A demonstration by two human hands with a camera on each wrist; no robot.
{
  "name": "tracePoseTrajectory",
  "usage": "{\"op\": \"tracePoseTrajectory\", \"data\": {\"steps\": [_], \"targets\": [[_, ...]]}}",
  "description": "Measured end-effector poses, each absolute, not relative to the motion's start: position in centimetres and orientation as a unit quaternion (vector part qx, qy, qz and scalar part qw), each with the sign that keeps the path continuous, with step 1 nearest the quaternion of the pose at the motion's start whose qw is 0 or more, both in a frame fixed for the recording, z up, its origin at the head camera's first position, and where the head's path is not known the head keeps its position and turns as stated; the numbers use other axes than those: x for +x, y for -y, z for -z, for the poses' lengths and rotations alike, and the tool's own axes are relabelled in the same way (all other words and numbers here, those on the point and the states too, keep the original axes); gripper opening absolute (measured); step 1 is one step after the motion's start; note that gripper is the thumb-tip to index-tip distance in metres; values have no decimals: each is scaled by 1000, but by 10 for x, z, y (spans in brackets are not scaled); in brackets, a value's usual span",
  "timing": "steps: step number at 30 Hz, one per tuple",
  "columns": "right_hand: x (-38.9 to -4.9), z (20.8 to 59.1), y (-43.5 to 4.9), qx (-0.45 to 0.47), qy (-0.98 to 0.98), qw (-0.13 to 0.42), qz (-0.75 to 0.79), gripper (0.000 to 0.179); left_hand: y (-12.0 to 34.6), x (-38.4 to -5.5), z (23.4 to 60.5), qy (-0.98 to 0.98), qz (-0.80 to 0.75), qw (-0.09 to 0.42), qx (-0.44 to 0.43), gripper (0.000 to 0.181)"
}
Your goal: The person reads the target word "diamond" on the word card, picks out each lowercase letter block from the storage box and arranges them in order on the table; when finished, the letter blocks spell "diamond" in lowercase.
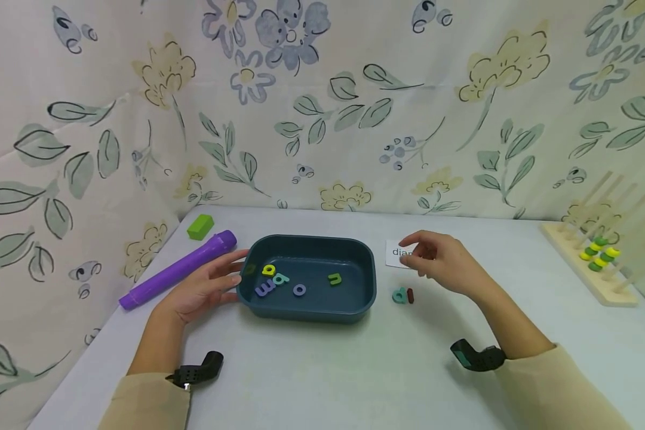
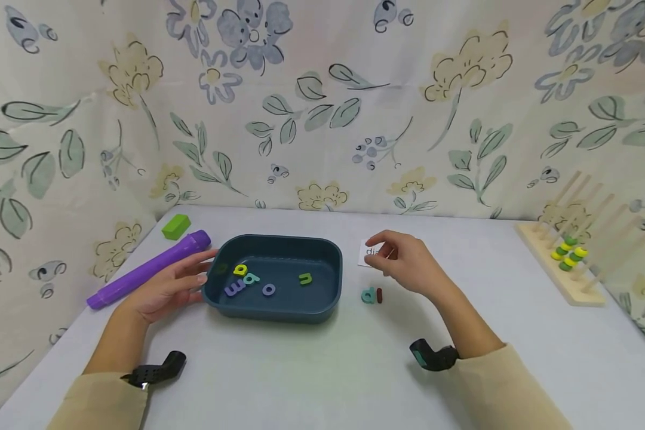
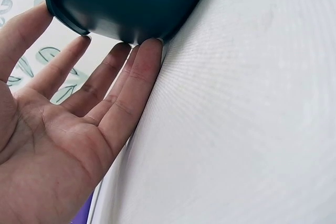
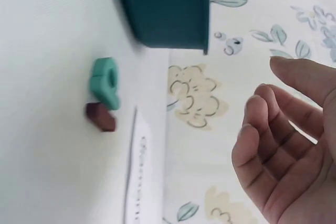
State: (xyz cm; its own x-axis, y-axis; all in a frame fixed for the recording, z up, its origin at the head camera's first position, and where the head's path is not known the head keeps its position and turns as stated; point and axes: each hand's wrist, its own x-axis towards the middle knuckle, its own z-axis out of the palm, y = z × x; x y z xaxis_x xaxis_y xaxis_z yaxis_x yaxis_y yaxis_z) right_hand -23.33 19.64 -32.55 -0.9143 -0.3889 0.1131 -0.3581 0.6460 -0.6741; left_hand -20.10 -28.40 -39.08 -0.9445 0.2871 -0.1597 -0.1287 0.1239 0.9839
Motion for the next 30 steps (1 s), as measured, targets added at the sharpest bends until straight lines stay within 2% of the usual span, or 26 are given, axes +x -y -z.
{"op": "tracePoseTrajectory", "data": {"steps": [12, 30], "targets": [[-245, 291, -158, -258, -889, 53, 374, 23, 286, -200, 392, -731, -662, 156, 56, 67], [-265, 271, -112, -311, -878, 109, 348, 25, 283, -201, 392, -728, -665, 159, 49, 64]]}}
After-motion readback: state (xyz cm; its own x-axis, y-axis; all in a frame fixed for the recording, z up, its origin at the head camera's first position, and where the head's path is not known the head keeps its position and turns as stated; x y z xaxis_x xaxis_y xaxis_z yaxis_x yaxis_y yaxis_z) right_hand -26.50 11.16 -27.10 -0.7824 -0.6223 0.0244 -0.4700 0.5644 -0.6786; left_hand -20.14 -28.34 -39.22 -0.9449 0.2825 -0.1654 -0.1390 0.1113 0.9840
